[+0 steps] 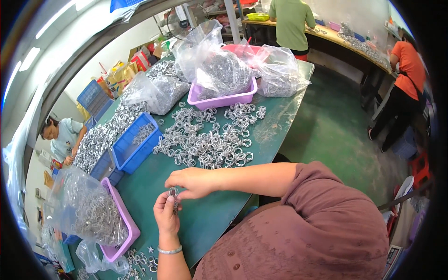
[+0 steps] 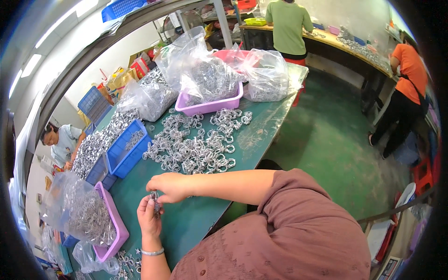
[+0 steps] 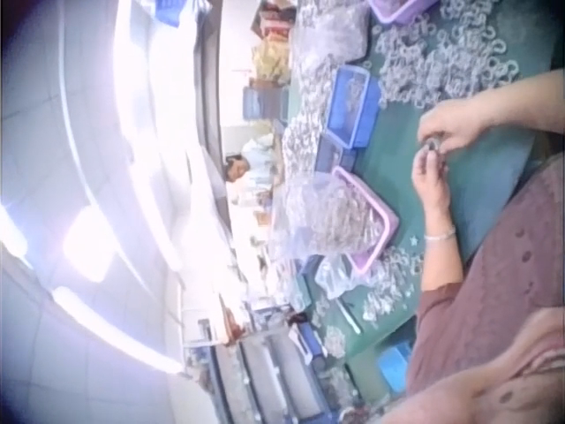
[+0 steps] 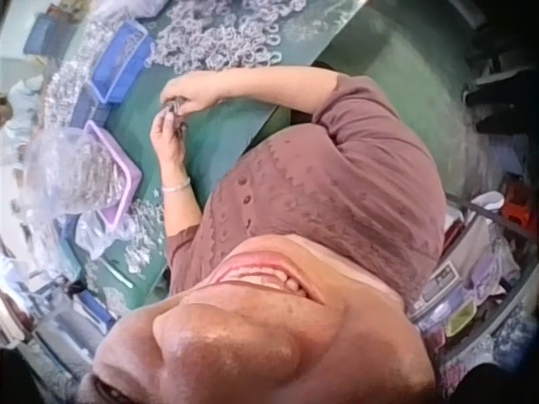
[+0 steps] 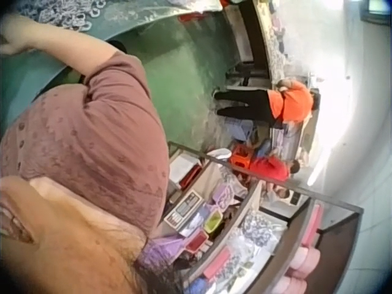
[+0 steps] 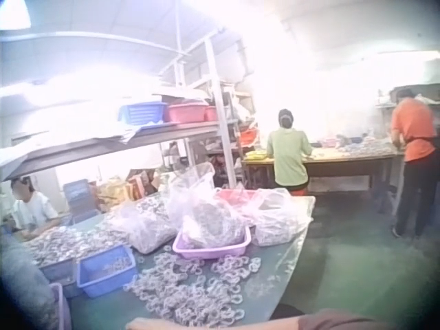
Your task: The person assembles metal clips on a workbench by connecting the components together by hand.
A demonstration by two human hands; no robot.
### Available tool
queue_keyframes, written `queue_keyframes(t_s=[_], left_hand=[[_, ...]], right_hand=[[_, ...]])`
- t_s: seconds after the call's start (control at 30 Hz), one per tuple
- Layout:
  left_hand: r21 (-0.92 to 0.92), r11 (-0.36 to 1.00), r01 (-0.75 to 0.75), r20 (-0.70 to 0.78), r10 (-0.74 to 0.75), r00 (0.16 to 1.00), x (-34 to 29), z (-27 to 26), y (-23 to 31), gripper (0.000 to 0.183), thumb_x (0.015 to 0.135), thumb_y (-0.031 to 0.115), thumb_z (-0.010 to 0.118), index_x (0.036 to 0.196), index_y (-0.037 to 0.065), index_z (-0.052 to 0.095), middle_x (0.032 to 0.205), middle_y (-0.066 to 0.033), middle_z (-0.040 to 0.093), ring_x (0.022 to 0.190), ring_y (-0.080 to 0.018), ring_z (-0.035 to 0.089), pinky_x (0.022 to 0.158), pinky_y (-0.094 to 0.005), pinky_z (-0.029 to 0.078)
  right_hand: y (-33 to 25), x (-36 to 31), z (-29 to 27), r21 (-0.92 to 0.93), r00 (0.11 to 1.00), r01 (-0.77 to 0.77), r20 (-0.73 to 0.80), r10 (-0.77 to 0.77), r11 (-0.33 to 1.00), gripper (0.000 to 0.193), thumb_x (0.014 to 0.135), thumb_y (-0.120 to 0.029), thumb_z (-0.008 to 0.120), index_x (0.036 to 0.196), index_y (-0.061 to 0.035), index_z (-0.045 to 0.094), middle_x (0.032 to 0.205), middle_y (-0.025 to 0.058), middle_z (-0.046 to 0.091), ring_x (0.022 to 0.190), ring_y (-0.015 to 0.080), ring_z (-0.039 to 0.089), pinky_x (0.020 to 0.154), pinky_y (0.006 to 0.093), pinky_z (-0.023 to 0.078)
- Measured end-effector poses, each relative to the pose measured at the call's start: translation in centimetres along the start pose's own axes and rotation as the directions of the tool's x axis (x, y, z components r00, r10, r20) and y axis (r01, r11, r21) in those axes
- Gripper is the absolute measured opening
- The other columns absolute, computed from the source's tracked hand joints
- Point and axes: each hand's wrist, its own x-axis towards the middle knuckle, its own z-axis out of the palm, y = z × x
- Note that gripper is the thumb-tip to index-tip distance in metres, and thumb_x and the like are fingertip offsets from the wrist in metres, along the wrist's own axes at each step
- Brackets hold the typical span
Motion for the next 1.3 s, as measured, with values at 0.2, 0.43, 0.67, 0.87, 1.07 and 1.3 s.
queue_keyframes(t_s=[0.2, 0.43, 0.67, 0.87, 1.07, 1.3], left_hand=[[0.022, 1.000, 0.016, 0.066, -0.018, 0.998, -0.1, 0.2, 0.2, 0.013, 0.082, 0.011, 0.056, 0.092, 0.003, 0.055, 0.079, -0.0032, 0.059, 0.065, -0.0090, 0.054, 0.051, -0.0203, 0.042], [0.079, 0.997, -0.014, 0.088, 0.007, 0.996, -0.4, 0.2, 0.2, 0.021, 0.085, 0.017, 0.051, 0.098, 0.001, 0.052, 0.077, -0.0050, 0.057, 0.062, -0.0098, 0.053, 0.049, -0.0201, 0.040], [0.126, 0.989, 0.074, 0.166, -0.094, 0.982, -0.5, 0.8, 1.1, 0.018, 0.085, 0.015, 0.052, 0.097, 0.002, 0.054, 0.081, -0.0037, 0.058, 0.066, -0.0100, 0.052, 0.058, -0.0199, 0.041], [0.102, 0.993, 0.062, 0.184, -0.081, 0.980, -0.5, 1.1, 0.9, 0.019, 0.085, 0.017, 0.052, 0.092, -0.001, 0.054, 0.082, -0.0047, 0.056, 0.072, -0.0115, 0.053, 0.061, -0.0213, 0.041], [0.152, 0.988, -0.011, 0.110, -0.006, 0.994, 0.5, -1.4, -0.6, 0.020, 0.086, 0.020, 0.049, 0.094, 0.002, 0.052, 0.074, -0.0014, 0.054, 0.059, -0.0069, 0.049, 0.046, -0.0183, 0.036], [0.183, 0.981, 0.058, -0.065, -0.047, 0.997, 0.2, 0.8, 0.6, 0.022, 0.086, 0.025, 0.051, 0.091, 0.004, 0.057, 0.072, 0.0000, 0.056, 0.062, -0.0078, 0.051, 0.049, -0.0194, 0.037]], right_hand=[[-1.2, -0.5, 0.0, -0.121, 1.000, -0.023, -0.021, 0.021, 0.992, 0.033, 0.072, -0.017, 0.062, 0.100, -0.0018, 0.052, 0.090, 0.0135, 0.056, 0.079, 0.0296, 0.056, 0.069, 0.0367, 0.045], [-2.2, -0.2, -0.1, -0.228, 0.997, -0.060, 0.037, 0.070, 0.972, 0.029, 0.066, -0.015, 0.062, 0.090, -0.0020, 0.055, 0.087, 0.0158, 0.058, 0.083, 0.0335, 0.056, 0.071, 0.0398, 0.045], [-3.6, -1.1, -0.3, -0.304, 0.990, -0.120, 0.036, 0.137, 0.945, 0.025, 0.066, -0.013, 0.060, 0.090, -0.0053, 0.057, 0.076, 0.0149, 0.059, 0.076, 0.0336, 0.057, 0.064, 0.0421, 0.044], [-3.0, -1.9, -0.2, -0.291, 0.993, -0.118, -0.009, 0.121, 0.949, 0.026, 0.065, -0.014, 0.059, 0.091, -0.0080, 0.059, 0.075, 0.0130, 0.061, 0.074, 0.0327, 0.058, 0.062, 0.0410, 0.045], [-2.4, -0.5, 0.9, -0.253, 0.992, -0.118, 0.007, 0.124, 0.960, 0.026, 0.065, -0.013, 0.058, 0.090, -0.0054, 0.057, 0.077, 0.0164, 0.059, 0.074, 0.0347, 0.056, 0.064, 0.0432, 0.044], [-0.3, 0.5, 1.1, -0.100, 0.983, -0.186, -0.014, 0.185, 0.977, 0.031, 0.071, -0.011, 0.054, 0.100, -0.0040, 0.055, 0.090, 0.0167, 0.060, 0.085, 0.0324, 0.058, 0.074, 0.0379, 0.046]])
